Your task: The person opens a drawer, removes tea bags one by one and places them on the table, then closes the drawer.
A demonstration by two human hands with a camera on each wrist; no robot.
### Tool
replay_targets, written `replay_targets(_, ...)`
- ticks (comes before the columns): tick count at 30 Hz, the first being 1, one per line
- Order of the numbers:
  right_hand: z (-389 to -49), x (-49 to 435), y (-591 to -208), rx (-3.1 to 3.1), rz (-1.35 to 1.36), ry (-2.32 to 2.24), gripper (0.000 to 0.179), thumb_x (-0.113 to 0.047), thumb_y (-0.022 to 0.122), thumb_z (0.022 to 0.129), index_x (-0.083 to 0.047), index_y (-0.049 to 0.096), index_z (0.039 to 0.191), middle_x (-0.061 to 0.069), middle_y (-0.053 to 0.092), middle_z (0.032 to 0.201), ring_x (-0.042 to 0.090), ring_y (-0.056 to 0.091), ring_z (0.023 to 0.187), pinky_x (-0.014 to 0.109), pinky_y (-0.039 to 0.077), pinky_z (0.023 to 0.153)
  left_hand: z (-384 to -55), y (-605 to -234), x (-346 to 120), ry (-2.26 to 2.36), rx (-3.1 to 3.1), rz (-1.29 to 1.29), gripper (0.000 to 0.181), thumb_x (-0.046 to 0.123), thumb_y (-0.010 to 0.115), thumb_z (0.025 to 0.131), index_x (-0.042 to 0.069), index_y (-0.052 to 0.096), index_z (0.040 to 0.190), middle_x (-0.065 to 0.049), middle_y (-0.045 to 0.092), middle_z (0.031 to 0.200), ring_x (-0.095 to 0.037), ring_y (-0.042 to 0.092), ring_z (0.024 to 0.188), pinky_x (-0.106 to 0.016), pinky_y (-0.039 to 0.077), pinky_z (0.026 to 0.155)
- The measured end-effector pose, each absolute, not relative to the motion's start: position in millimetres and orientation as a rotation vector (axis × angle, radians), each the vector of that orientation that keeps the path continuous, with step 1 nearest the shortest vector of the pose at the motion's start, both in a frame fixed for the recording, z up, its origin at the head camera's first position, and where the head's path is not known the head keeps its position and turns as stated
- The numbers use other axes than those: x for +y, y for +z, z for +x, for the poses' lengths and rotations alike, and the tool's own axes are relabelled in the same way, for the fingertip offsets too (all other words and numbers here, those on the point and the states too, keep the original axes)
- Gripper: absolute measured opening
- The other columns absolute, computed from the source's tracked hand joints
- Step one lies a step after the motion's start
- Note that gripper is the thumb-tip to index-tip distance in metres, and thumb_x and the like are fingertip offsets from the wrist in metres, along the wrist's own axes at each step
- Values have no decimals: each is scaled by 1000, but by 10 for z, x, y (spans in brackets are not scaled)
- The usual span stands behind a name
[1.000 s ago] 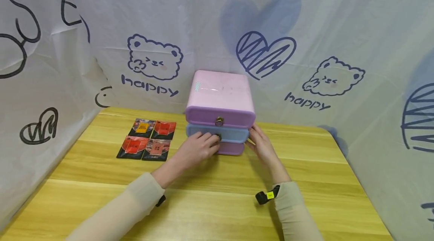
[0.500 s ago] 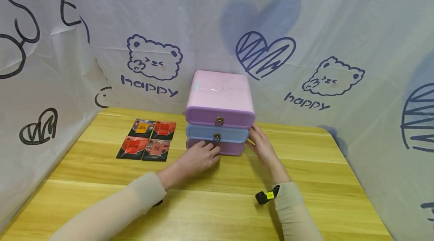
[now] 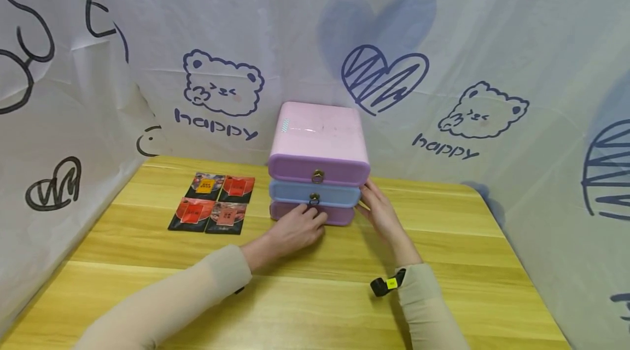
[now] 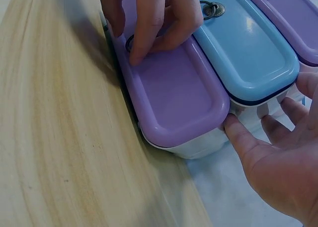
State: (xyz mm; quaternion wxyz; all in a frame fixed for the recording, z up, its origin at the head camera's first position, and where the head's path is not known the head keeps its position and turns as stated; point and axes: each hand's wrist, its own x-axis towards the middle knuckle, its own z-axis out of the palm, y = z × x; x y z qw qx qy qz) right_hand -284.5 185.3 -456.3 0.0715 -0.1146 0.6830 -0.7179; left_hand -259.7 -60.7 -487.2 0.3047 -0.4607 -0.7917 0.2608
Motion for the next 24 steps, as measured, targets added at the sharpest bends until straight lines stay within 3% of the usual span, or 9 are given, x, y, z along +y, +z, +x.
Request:
replay_targets(10, -2845, 1852, -4557, 2052, -360, -2156, 58, -30, 40, 113, -13, 25, 166, 10, 29, 168, 33, 35, 152, 48, 34, 122, -2613, -4893, -571, 726, -2057, -1191, 19, 26, 57, 103, 23, 73, 93, -1, 54, 103, -18, 52, 90, -29, 45, 74)
replay_targets(24, -2859, 1847, -4568, 2050, -352, -2164, 56, -26, 38, 113, -11, 24, 166, 12, 30, 168, 33, 34, 152, 49, 34, 122, -2623, -4891, -501, 791, -2070, -1194, 22, 28, 54, 105, 25, 75, 97, 0, 57, 107, -18, 51, 94, -31, 41, 79)
